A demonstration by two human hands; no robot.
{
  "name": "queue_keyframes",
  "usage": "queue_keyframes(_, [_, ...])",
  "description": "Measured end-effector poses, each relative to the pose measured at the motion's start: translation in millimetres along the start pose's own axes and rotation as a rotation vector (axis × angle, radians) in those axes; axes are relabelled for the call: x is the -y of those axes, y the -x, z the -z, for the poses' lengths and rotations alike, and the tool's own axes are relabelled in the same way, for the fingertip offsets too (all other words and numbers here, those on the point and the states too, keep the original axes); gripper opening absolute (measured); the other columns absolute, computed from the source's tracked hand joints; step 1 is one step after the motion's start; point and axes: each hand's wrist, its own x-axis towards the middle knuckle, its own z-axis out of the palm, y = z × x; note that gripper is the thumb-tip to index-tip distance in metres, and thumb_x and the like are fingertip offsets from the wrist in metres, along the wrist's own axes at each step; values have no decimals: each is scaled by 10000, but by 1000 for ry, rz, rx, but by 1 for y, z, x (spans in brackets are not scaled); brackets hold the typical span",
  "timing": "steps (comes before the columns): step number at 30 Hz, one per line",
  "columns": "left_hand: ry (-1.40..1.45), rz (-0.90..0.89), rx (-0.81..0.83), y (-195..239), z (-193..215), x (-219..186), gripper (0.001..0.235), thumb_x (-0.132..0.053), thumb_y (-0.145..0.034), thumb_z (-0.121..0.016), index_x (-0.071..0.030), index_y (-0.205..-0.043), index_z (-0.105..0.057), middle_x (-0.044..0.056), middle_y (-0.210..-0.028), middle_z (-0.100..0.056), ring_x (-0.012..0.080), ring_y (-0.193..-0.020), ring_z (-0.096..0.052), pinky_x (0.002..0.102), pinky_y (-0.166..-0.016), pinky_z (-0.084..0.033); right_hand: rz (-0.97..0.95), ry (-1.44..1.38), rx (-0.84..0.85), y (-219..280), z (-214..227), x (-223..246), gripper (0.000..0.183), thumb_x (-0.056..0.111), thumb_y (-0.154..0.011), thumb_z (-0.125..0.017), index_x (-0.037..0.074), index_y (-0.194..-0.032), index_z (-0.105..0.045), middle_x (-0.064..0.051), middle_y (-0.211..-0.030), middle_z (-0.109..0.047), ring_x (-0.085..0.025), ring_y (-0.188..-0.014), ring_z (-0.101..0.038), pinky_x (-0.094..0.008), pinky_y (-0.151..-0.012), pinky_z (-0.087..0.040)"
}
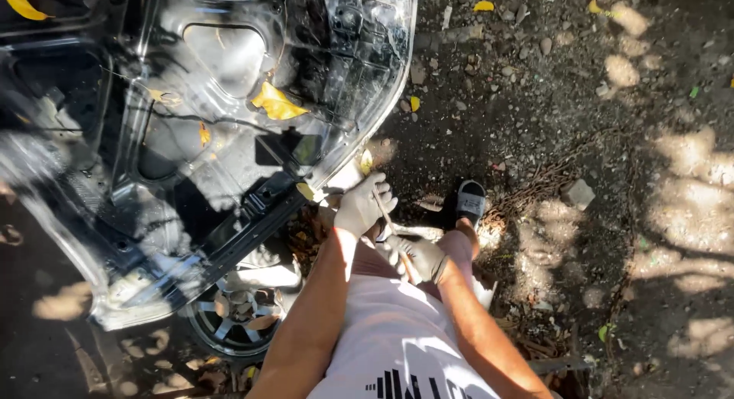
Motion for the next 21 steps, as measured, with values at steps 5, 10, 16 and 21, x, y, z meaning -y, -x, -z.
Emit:
queue_keyframes(5, [-52,-133,76,35,-32,-21,333,-205,-1028,-571,8,-1283,-556,169,-1159,-575,366,-1143,-562,547,-1069,-488,301,386,-301,18,-18,50,156,244,-973,-616,125,-998,-714,-55,-694,-638,-159,-465,-557,-330,-414,-444])
queue_keyframes(10, [-13,-242,220,62,-63,-29,419,-125,-1020,-564,40,-1395,-475,216,-1386,-542,409,-1342,-521,572,-1195,-395,374,611,-370,19,-19,83,236,239,-1038,-560,95,-1048,-748,-27,-811,-707,-97,-502,-562,-276,-420,-444])
queue_keyframes(16, [217,-161,220,0,-7,-32,521,-178,-1048,-364,62,-1511,-341,225,-1536,-424,377,-1442,-380,519,-1242,-298,352,610,-319,8,-24,96,267,265,-1045,-560,56,-1064,-724,-35,-801,-674,-112,-474,-537,-286,-417,-442])
queue_keyframes(21, [270,-179,386,-6,-1,-29,606,-183,-1079,-287,57,-1622,-167,258,-1671,-237,385,-1546,-217,520,-1281,-149,356,788,-311,0,-17,98,302,310,-1068,-560,59,-1086,-728,-44,-700,-611,-105,-482,-528,-286,-421,-423])
